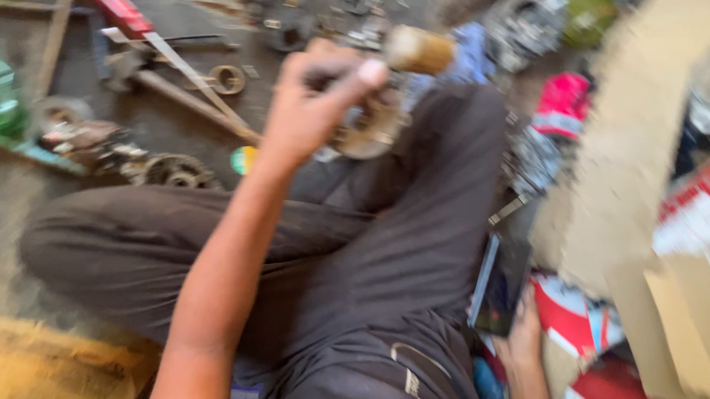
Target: The person sits on the floor and works on a small electric motor. They use pliers to adjust a component, attach a cylindrical part, and then use a screwdriver and hammer to secure the assembly.
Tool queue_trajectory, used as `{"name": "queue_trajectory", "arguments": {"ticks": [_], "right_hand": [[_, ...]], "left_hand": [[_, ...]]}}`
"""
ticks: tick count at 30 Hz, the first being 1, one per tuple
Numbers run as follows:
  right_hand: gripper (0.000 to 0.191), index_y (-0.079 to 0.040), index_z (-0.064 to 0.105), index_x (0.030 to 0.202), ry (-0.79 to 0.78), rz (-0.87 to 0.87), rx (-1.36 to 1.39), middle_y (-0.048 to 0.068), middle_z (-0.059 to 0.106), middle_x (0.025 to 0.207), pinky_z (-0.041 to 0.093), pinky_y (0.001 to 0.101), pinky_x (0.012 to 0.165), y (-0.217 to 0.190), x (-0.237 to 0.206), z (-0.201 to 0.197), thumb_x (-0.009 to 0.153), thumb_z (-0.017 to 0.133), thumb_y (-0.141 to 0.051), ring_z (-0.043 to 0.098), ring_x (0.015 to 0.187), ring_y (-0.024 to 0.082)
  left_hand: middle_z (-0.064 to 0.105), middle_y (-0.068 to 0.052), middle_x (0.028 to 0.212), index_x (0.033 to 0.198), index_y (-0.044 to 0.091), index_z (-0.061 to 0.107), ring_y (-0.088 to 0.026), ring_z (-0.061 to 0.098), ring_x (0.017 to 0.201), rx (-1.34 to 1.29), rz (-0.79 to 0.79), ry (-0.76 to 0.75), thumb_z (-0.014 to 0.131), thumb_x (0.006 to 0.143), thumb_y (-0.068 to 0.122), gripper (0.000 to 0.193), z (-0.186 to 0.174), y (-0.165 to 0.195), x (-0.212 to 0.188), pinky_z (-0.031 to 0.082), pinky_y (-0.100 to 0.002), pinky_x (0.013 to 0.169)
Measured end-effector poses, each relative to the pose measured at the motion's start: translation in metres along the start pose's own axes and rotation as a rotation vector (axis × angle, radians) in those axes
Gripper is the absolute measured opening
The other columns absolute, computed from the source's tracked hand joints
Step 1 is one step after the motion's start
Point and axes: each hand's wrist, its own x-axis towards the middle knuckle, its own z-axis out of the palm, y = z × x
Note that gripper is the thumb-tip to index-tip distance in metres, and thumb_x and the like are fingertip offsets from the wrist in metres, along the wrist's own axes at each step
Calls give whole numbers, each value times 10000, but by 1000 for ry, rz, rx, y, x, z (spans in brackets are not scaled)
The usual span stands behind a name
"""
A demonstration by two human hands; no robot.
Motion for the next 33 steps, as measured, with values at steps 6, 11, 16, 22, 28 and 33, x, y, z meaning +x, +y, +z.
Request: {"name": "queue_trajectory", "arguments": {"ticks": [6,11,16,22,28,33], "right_hand": [[711,35,543,1441,224,-74,-326,260,617,1351,495,425,989,41,38,7,1112,463,-590,605,1108,250],[862,45,433,1512,389,-133,-740,175,469,1580,273,371,1229,44,46,8,1026,383,-666,407,1477,271],[677,-18,572,1416,441,-187,-1246,269,620,1330,417,444,1057,24,32,18,1033,493,-571,557,1268,367],[347,-7,685,1143,407,-536,-1218,200,750,961,571,408,783,-36,35,58,1010,719,-325,739,852,258],[329,69,749,1064,275,-569,-1311,189,723,910,547,446,745,-75,154,86,968,732,-245,727,817,314],[272,68,743,1027,341,-781,-1314,188,731,864,548,458,709,-79,170,99,887,767,-164,718,806,365]], "left_hand": [[726,-14,793,918,31,779,-87,662,702,-211,59,-102,663,1063,242,281,-5,1,5,527,-274,671],[719,-49,823,933,-7,770,-104,597,779,36,146,-58,657,1081,191,271,-4,2,4,457,-306,760],[713,-42,862,955,-15,762,-91,641,729,-199,-41,-71,670,1095,230,297,-1,1,3,518,-263,681],[731,-49,913,978,-12,759,-97,671,789,-259,-33,-98,650,1120,235,304,-2,-9,0,545,-254,733],[724,-50,886,962,4,777,-92,657,745,-130,56,-81,662,1129,237,309,-4,-9,-2,522,-269,750],[734,-31,809,922,15,775,-91,669,712,-230,32,-51,690,1046,244,274,0,-2,4,546,-253,667]]}}
